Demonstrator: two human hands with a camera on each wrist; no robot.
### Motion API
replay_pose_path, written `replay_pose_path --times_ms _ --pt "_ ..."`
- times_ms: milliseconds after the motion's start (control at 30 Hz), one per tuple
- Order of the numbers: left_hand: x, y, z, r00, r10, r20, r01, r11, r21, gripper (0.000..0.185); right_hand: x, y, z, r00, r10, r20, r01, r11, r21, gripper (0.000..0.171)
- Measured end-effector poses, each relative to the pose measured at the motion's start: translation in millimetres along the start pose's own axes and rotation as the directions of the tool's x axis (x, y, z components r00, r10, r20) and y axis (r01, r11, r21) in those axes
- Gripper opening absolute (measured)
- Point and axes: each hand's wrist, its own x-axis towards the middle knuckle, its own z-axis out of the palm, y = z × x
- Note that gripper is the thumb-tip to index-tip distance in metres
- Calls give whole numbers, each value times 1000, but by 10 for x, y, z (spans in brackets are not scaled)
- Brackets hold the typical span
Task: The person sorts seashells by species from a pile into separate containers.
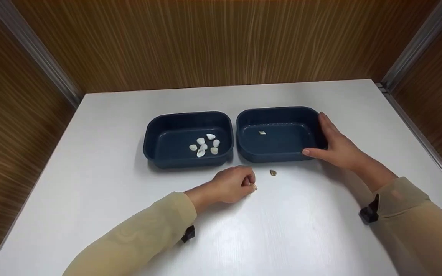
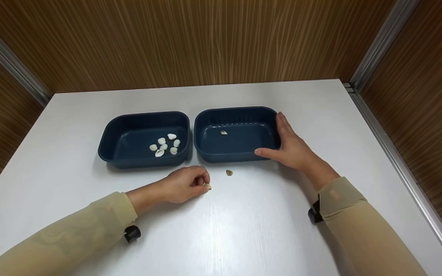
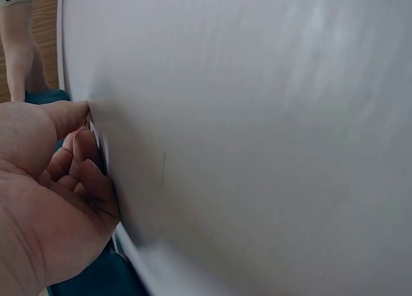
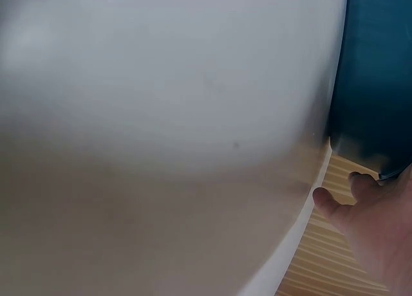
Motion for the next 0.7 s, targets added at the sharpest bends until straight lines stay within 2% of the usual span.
replay_pose_path --times_ms 200,367,700 --pt "-1 -8 9 1000 0 -6 0 999 -46 7 -9 5 2 1000 -19 -6 19 1000 6 123" --pt "-3 -39 17 1000 31 -3 -31 997 -72 7 -6 1 9 1000 -23 -3 23 1000 8 124" --pt "-10 -68 -8 997 70 -32 -75 979 -190 3 0 -2 -3 1000 -19 -3 19 1000 0 123"
